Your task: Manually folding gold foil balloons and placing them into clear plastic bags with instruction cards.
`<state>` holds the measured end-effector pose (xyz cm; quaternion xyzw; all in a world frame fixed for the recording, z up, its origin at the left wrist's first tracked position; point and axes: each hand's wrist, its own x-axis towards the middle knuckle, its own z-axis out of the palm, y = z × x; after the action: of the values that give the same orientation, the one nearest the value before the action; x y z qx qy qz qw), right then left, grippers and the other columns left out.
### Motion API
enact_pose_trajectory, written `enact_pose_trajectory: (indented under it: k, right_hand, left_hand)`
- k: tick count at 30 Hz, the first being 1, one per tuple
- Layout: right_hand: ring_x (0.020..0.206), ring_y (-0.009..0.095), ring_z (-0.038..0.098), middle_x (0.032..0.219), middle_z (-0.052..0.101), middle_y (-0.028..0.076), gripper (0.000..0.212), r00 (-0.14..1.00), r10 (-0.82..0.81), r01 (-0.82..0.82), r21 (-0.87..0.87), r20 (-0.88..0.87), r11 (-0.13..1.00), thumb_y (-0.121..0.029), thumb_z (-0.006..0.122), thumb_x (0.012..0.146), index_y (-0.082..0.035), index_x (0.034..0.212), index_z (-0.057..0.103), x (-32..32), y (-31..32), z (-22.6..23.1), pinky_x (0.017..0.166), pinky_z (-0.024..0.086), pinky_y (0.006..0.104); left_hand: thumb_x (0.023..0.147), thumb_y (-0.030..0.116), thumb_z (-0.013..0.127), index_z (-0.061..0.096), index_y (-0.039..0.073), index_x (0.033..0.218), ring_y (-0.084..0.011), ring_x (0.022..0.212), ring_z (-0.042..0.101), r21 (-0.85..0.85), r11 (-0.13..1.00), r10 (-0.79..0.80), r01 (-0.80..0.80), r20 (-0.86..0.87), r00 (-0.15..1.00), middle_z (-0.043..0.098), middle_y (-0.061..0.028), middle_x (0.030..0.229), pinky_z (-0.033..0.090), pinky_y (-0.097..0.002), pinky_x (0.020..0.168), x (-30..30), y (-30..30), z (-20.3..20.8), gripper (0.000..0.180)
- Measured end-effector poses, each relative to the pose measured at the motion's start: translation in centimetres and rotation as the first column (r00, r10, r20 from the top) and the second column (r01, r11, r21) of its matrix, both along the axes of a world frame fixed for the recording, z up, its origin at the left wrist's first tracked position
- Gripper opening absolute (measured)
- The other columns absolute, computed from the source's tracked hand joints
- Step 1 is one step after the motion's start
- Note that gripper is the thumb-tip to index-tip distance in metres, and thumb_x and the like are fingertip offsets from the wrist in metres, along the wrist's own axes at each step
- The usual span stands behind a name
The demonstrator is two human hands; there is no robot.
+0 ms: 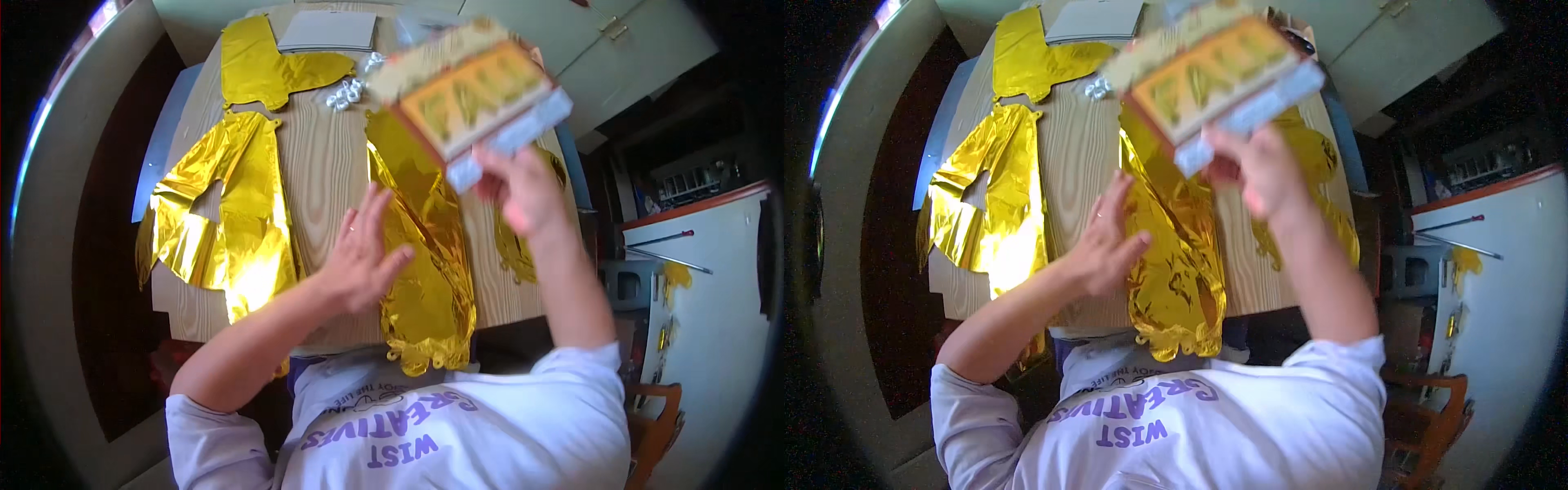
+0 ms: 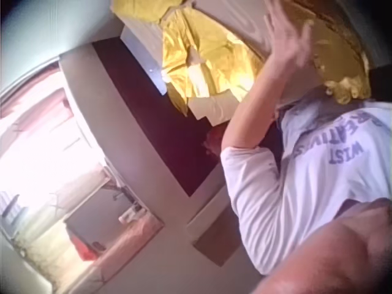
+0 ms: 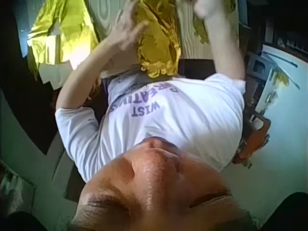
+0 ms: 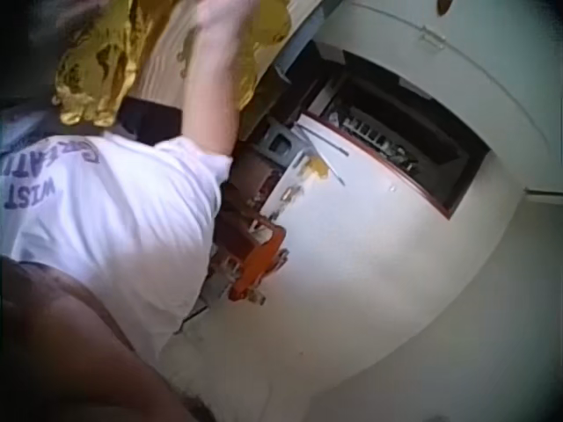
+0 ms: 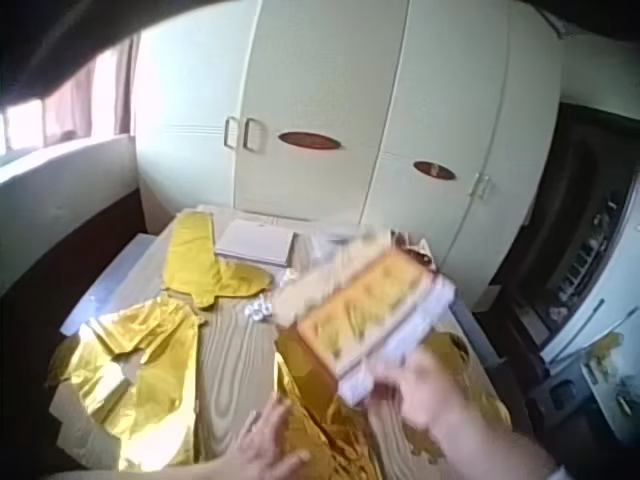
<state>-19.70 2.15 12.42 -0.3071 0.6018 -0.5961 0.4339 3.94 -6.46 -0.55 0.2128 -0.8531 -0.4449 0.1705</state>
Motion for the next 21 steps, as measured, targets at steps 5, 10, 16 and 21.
enact_pose_trajectory:
  k: [5,10,16,21]
  right_hand:
    - [0.092,0.025,0.074,0.105,0.073,0.015,0.034,0.790,-0.005,-0.037,0.055,0.612,0.998,-0.028,0.060,0.102,-0.002,0.123,0.060,9.6,10.0,-7.5,0.079,0.062,0.0388]
    - [0.090,0.027,0.074,0.111,0.073,0.018,0.040,0.571,0.071,-0.280,0.113,0.818,0.953,-0.032,0.049,0.106,0.001,0.125,0.062,10.1,13.1,-9.5,0.082,0.062,0.0402]
    - [0.106,0.027,0.068,0.118,0.068,0.017,0.046,0.673,0.572,-0.355,0.473,-0.470,0.806,-0.017,0.076,0.086,-0.005,0.128,0.062,8.5,21.2,-3.8,0.091,0.056,0.0406]
    - [0.138,0.038,0.044,0.148,0.047,0.017,0.070,-0.129,0.199,-0.249,0.226,-0.971,0.942,-0.015,0.074,0.082,-0.013,0.146,0.048,8.5,20.2,-8.4,0.117,0.032,0.0541]
  left_hand:
    - [0.092,0.030,0.056,0.041,0.008,0.151,-0.0229,0.143,0.032,0.731,0.658,0.357,-0.179,-0.093,0.930,0.038,-0.0117,0.156,0.022,-0.0402,0.117,1.9,-2.8,4.4,0.065]
    - [0.094,0.027,0.065,0.051,0.009,0.143,-0.0282,0.138,0.043,0.310,0.950,0.020,-0.039,0.064,0.998,0.048,-0.0123,0.148,0.032,-0.0416,0.116,3.1,0.1,8.0,0.054]
    - [0.083,0.034,0.078,0.051,0.010,0.143,-0.0406,0.141,0.038,-0.385,0.878,-0.216,0.286,0.216,0.952,0.043,-0.0204,0.150,0.035,-0.0513,0.116,6.7,5.4,6.1,0.070]
    - [0.085,0.046,0.072,0.047,0.011,0.147,-0.0417,0.144,0.034,-0.556,0.753,-0.262,0.352,0.237,0.935,0.038,-0.0213,0.155,0.029,-0.0529,0.118,6.3,5.1,4.1,0.076]
